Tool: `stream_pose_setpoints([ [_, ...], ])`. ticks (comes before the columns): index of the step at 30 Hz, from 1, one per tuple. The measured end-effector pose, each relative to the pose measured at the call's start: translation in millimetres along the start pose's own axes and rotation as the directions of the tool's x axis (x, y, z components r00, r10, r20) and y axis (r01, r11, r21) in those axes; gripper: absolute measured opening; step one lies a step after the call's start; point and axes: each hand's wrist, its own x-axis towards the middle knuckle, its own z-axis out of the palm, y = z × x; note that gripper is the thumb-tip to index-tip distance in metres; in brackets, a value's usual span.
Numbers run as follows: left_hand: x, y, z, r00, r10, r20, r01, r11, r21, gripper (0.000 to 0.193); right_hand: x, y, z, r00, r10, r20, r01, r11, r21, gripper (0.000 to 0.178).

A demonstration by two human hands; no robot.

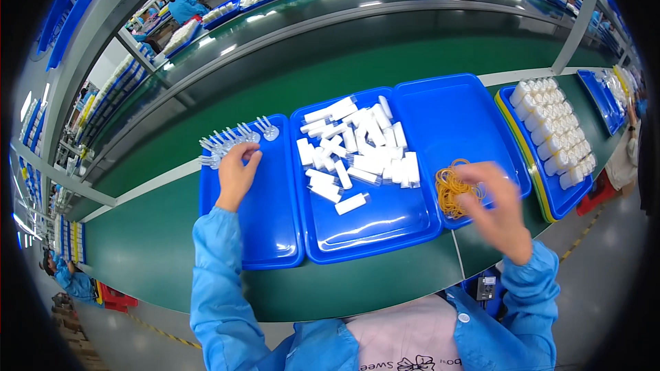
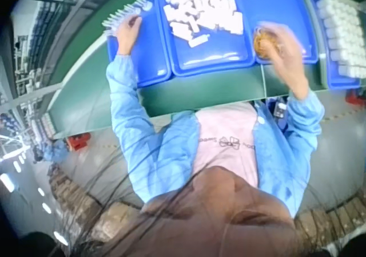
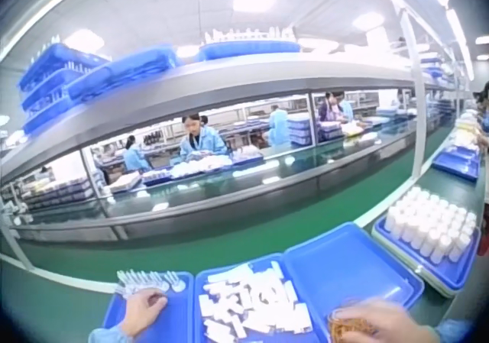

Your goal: Assemble small white plastic components and secure them with a rubber band inside a container.

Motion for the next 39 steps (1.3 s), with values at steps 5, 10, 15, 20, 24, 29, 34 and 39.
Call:
stream_pose_setpoints([
  [5,23.4,13.0,22.2,1.0,-0.01,-0.008,0.012,0.98,0.198,0.041,51.7,-13.7,99.5,0.916,-0.216,0.338,0.217,0.976,0.037,0.052],
  [10,34.7,12.9,35.7,0.995,-0.062,-0.072,0.081,0.953,0.291,0.045,70.0,-2.7,168.7,0.88,-0.3,0.369,0.373,0.916,-0.146,0.055],
  [15,38.0,-8.8,28.5,0.988,-0.051,-0.143,0.109,0.894,0.435,0.039,53.1,-11.2,172.0,0.769,-0.315,0.556,0.497,0.842,-0.211,0.055],
  [20,32.7,-6.5,21.1,0.976,0.135,-0.172,-0.033,0.868,0.496,0.03,27.6,-18.2,146.9,0.736,-0.419,0.532,0.535,0.842,-0.077,0.049],
  [24,9.5,12.5,-1.0,0.976,0.051,-0.212,0.003,0.969,0.247,0.028,24.6,-23.4,134.6,0.746,-0.363,0.557,0.457,0.889,-0.032,0.036],
  [29,-43.2,57.6,-37.7,0.984,-0.134,-0.118,0.085,0.933,-0.349,0.018,26.5,-20.6,129.1,0.829,-0.295,0.474,0.308,0.95,0.052,0.039],
  [34,-113.3,134.0,-74.3,0.931,-0.348,0.109,0.326,0.661,-0.675,0.013,33.4,-18.3,90.0,0.922,-0.199,0.331,0.225,0.973,-0.043,0.039],
  [39,-177.6,160.4,-52.1,0.923,-0.369,0.106,0.276,0.444,-0.852,0.012,9.6,-5.9,71.3,0.986,0.149,0.079,-0.169,0.881,0.441,0.026],
])
